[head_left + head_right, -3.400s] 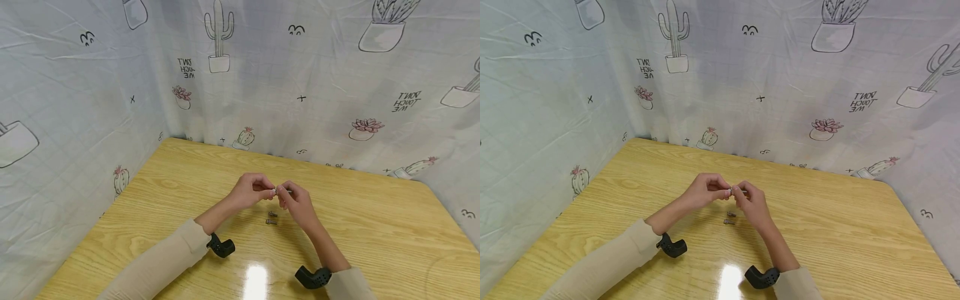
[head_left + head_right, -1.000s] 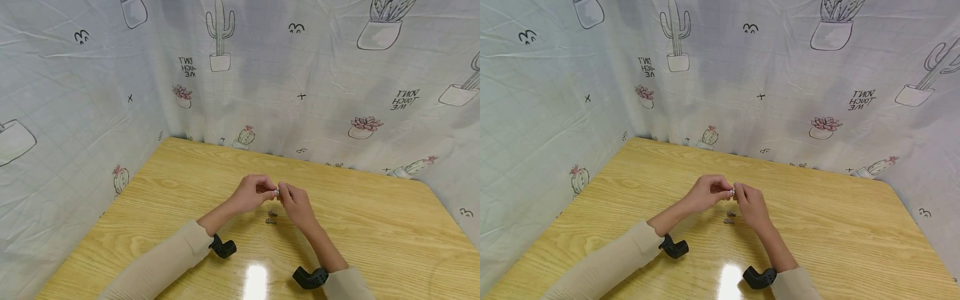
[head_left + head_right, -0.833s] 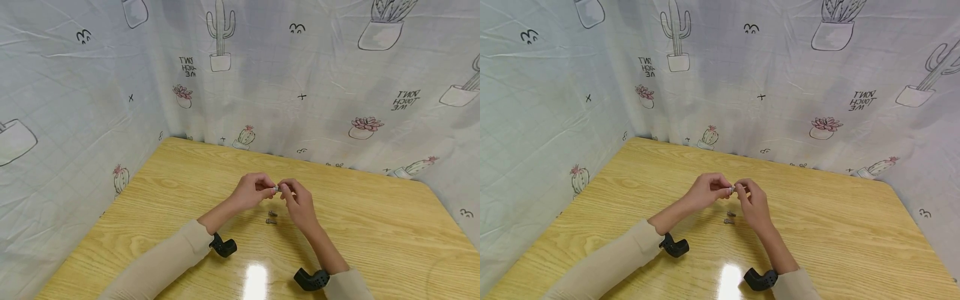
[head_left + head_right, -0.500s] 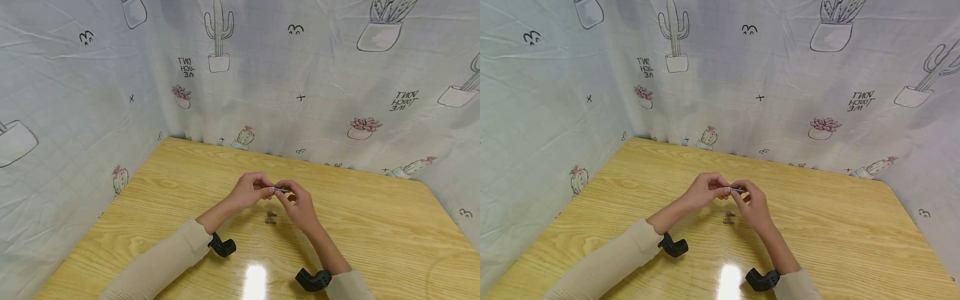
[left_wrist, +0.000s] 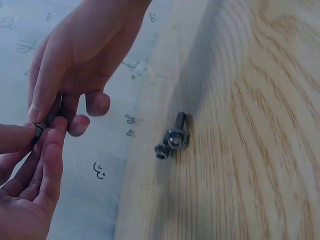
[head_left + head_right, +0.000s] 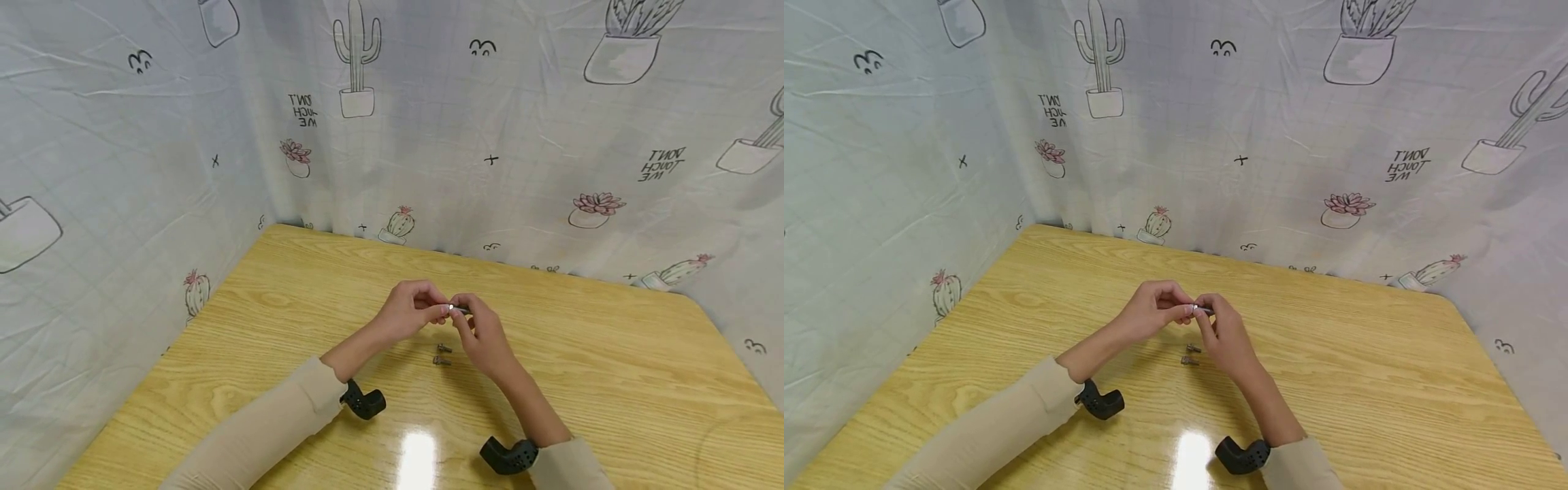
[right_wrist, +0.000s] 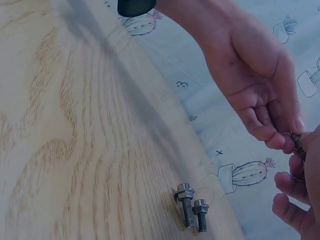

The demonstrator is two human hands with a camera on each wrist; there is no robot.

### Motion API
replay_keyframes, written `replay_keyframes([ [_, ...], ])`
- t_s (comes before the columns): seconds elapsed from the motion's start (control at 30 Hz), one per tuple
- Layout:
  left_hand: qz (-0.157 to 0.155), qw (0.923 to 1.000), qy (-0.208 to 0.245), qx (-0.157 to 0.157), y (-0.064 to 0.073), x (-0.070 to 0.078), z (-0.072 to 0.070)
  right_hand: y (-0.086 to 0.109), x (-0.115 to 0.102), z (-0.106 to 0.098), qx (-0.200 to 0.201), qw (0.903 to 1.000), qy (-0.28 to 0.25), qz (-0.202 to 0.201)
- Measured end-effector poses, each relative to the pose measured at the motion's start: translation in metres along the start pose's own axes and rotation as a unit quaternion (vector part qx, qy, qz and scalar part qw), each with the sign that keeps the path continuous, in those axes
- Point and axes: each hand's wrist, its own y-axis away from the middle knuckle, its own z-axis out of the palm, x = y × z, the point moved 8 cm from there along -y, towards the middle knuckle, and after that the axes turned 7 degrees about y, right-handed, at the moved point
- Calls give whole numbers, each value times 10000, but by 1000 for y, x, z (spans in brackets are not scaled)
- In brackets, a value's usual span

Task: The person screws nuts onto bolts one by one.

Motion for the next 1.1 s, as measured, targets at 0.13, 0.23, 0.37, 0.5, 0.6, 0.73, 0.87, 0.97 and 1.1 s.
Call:
replay_keyframes([
  [0.13, 48, 9999, -144, -4, 1, 0, -1, 2, 9, -1, -156, 9987, -192, 452],
  [0.23, 48, 9998, -202, 17, 1, 0, -3, 5, 19, -5, -110, 9969, -257, 734],
  [0.37, -15, 9996, -257, 115, 2, -1, -7, 9, 27, -14, 62, 9960, -299, 838],
  [0.5, -84, 9993, -332, 143, 2, -2, -9, 11, 29, -17, 128, 9970, -188, 746],
  [0.6, -168, 9989, -434, 94, 2, -3, -8, 11, 28, -18, 145, 9977, -34, 654],
  [0.73, -299, 9955, -900, -43, 1, -8, -7, 13, 29, -16, 9, 9978, 158, 641],
  [0.87, -368, 9876, -1502, -254, -1, -14, -5, 15, 34, -9, -346, 9964, 359, 681],
  [0.97, -370, 9804, -1885, -445, -3, -18, -2, 16, 37, -4, -588, 9950, 491, 648],
  [1.1, -284, 9670, -2441, -674, -6, -23, 4, 18, 39, 3, -855, 9923, 600, 662],
])
